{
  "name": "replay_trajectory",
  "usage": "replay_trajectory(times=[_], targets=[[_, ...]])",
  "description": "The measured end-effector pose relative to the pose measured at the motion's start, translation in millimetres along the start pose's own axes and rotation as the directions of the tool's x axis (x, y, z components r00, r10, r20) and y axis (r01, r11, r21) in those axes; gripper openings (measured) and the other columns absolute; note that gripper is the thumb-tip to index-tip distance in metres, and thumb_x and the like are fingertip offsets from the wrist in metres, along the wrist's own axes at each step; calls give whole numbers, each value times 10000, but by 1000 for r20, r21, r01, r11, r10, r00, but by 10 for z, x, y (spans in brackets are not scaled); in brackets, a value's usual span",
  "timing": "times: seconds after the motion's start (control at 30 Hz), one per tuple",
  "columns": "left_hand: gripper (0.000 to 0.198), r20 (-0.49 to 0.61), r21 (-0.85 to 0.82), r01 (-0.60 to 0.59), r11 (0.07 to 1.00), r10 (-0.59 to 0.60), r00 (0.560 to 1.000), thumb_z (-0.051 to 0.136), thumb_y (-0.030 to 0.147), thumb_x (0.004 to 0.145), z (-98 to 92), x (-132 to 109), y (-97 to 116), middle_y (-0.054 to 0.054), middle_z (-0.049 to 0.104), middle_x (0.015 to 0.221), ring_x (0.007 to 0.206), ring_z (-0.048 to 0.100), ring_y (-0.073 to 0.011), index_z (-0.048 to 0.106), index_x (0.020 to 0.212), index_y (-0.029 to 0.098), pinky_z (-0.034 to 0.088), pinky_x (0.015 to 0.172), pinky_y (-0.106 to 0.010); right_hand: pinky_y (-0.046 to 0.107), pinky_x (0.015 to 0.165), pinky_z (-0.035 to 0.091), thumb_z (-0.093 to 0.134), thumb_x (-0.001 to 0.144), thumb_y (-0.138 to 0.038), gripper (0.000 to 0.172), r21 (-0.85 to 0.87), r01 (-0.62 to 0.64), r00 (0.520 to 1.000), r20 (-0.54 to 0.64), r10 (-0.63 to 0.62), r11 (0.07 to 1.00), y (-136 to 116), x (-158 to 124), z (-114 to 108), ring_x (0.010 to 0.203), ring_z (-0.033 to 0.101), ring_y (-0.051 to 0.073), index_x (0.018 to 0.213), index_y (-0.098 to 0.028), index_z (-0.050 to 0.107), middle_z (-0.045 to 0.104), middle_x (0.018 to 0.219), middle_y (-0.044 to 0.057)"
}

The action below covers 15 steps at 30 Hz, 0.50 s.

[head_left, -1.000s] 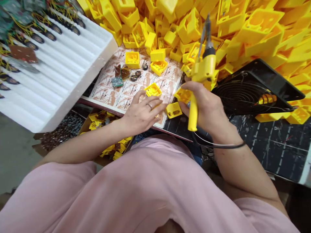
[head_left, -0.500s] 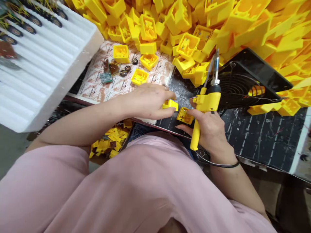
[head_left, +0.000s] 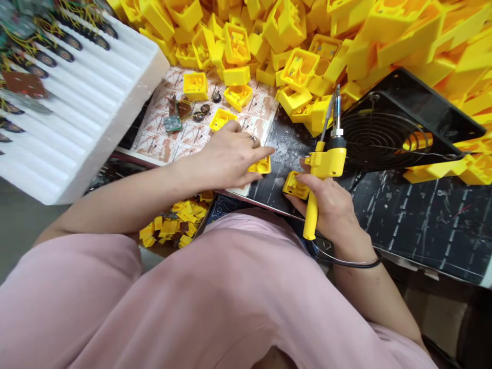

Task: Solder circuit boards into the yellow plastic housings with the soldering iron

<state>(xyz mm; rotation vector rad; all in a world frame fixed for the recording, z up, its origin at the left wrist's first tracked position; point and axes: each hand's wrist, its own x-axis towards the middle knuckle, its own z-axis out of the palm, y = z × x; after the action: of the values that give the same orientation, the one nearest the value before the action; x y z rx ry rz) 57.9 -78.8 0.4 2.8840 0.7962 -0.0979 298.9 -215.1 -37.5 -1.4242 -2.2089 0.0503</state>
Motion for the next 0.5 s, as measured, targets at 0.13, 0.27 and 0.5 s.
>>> replay_trajectory(times=[0.13, 0.27, 0.5], targets=[[776, -63, 111, 66, 992, -59, 996, 319, 746, 1013, 131, -14, 235, -153, 779, 949, 989, 702, -353, 635, 1418, 164, 477, 961, -575, 324, 814, 571, 756, 934, -322, 447, 6, -6, 999, -53, 6, 1000, -30, 3, 51, 946, 737, 251, 1325, -211, 571, 756, 1037, 83], [671, -275, -9, 109, 994, -107, 955, 276, 656, 1061, 53, -294, 26, -96, 775, 1026, 1010, 709, -297, 631, 1424, 217, 487, 980, -502, 309, 763, 556, 777, 918, -333, 461, -17, 12, 998, -66, -13, 1000, -19, 12, 88, 871, 736, 236, 1308, -196, 573, 764, 1110, 103], [535, -175, -102, 167, 981, -183, 968, 395, 533, 1049, 47, -883, -339, -101, 713, 1339, 1210, 677, -264, 637, 1393, 201, 514, 1035, -375, 383, 890, 591, 807, 890, -401, 585, 24, 70, 995, -72, -68, 997, -50, 110, 180, 1071, 730, 289, 1366, -215, 521, 722, 1289, 152]])
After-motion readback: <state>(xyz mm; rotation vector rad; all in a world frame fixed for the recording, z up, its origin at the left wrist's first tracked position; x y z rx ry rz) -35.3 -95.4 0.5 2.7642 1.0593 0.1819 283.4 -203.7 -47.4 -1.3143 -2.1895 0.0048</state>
